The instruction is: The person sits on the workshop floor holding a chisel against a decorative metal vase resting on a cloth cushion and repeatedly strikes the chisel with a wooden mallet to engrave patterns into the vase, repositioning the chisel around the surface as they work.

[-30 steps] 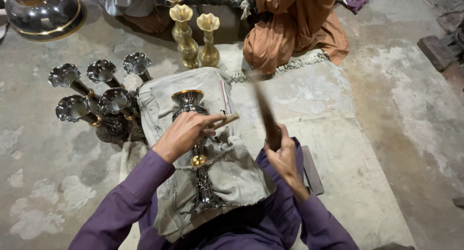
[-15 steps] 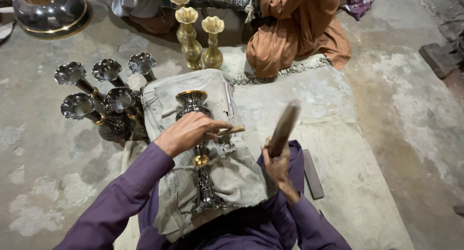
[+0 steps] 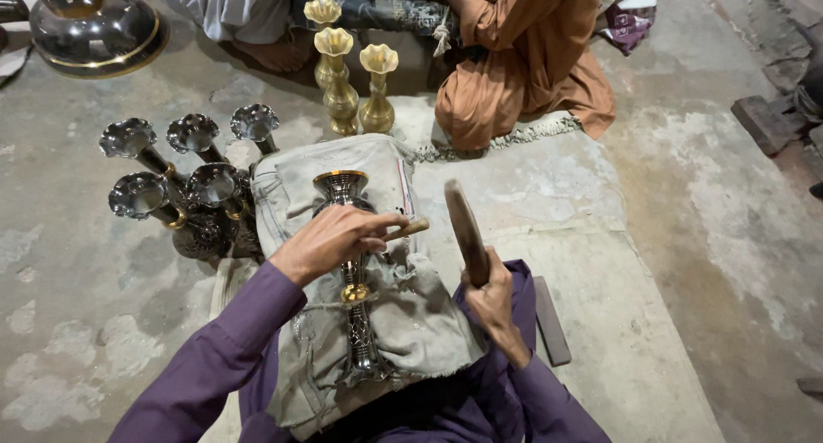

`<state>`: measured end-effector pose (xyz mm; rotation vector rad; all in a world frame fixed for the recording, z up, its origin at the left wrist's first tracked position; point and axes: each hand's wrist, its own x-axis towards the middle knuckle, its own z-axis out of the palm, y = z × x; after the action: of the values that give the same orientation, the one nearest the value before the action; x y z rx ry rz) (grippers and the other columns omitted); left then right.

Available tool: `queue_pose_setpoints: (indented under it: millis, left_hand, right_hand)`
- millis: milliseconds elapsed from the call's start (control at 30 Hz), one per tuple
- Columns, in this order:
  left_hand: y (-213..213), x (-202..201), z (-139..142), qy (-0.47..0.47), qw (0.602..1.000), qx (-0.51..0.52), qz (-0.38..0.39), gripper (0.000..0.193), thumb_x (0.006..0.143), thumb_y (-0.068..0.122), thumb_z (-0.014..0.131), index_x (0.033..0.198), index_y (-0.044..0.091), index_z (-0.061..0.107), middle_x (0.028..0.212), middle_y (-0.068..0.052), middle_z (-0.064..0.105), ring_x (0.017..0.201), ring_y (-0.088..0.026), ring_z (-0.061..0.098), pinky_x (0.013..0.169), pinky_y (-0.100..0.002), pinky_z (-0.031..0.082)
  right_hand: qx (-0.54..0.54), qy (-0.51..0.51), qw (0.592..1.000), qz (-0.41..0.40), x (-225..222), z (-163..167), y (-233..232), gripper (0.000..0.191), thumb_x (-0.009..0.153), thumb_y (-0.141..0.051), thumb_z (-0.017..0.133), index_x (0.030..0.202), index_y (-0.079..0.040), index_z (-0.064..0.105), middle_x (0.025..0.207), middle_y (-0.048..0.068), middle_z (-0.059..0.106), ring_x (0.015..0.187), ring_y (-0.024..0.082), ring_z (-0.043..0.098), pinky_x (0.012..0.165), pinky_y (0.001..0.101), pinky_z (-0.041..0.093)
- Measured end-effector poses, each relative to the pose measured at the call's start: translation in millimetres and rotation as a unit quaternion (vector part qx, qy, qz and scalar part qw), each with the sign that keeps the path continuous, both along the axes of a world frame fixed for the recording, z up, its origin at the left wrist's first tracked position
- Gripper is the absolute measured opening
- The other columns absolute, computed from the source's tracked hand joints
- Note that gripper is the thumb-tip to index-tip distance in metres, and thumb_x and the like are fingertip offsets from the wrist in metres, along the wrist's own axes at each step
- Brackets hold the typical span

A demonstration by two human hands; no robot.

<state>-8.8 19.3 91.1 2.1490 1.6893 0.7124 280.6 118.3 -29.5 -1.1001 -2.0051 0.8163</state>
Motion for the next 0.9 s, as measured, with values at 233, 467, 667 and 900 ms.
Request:
queue_pose_setpoints:
  millis: [233,467,667,900]
  left_hand:
    - [7.1,1.1,-11.1,0.036,0.999,0.037,0.008,0.047,0.087,0.022,0.07,0.133,0.025,0.068,0.077,-0.012,0.07,0.068,-0.029,0.066,0.065,-0.046,0.053]
    - [7.7,-0.6,-6.7,0.019,1.0,-0.025,0.001,0.046,0.087,0.018,0.069,0.132,0.028,0.068,0.077,-0.013,0.071,0.066,-0.029,0.065,0.065,-0.045,0.053]
    - [3.9,3.8,-5.2,0.026,0.999,-0.036,0.024,0.048,0.089,0.015,0.065,0.135,0.031,0.067,0.076,-0.012,0.07,0.061,-0.027,0.064,0.062,-0.043,0.053]
    - [-3.9,5.4,-6.1,0.022,0.999,-0.006,0.049,0.045,0.089,0.022,0.07,0.134,0.029,0.066,0.074,-0.013,0.07,0.06,-0.029,0.064,0.059,-0.044,0.051]
  right_hand:
    - [0.059,-0.104,0.991,0.058,-1.9,-7.2,12.5,0.044,0.074,-0.005,0.07,0.118,-0.008,0.064,0.1,0.01,0.072,0.082,0.025,0.07,0.07,0.0392,0.059]
    - [-0.073,0.049,0.996,0.028,-1.8,-25.8,9.0,0.019,0.094,-0.013,0.071,0.11,-0.005,0.064,0.075,0.009,0.069,0.064,0.015,0.064,0.058,0.0322,0.056]
    - [-0.016,0.18,0.981,0.077,-2.5,-15.9,1.7,0.021,0.091,-0.004,0.065,0.111,-0.003,0.059,0.09,0.007,0.066,0.079,0.014,0.066,0.068,0.0309,0.06]
    - [-0.088,0.119,0.987,0.068,-3.4,-3.6,5.7,0.033,0.089,0.005,0.062,0.12,-0.003,0.06,0.101,0.01,0.067,0.088,0.019,0.068,0.076,0.0368,0.061]
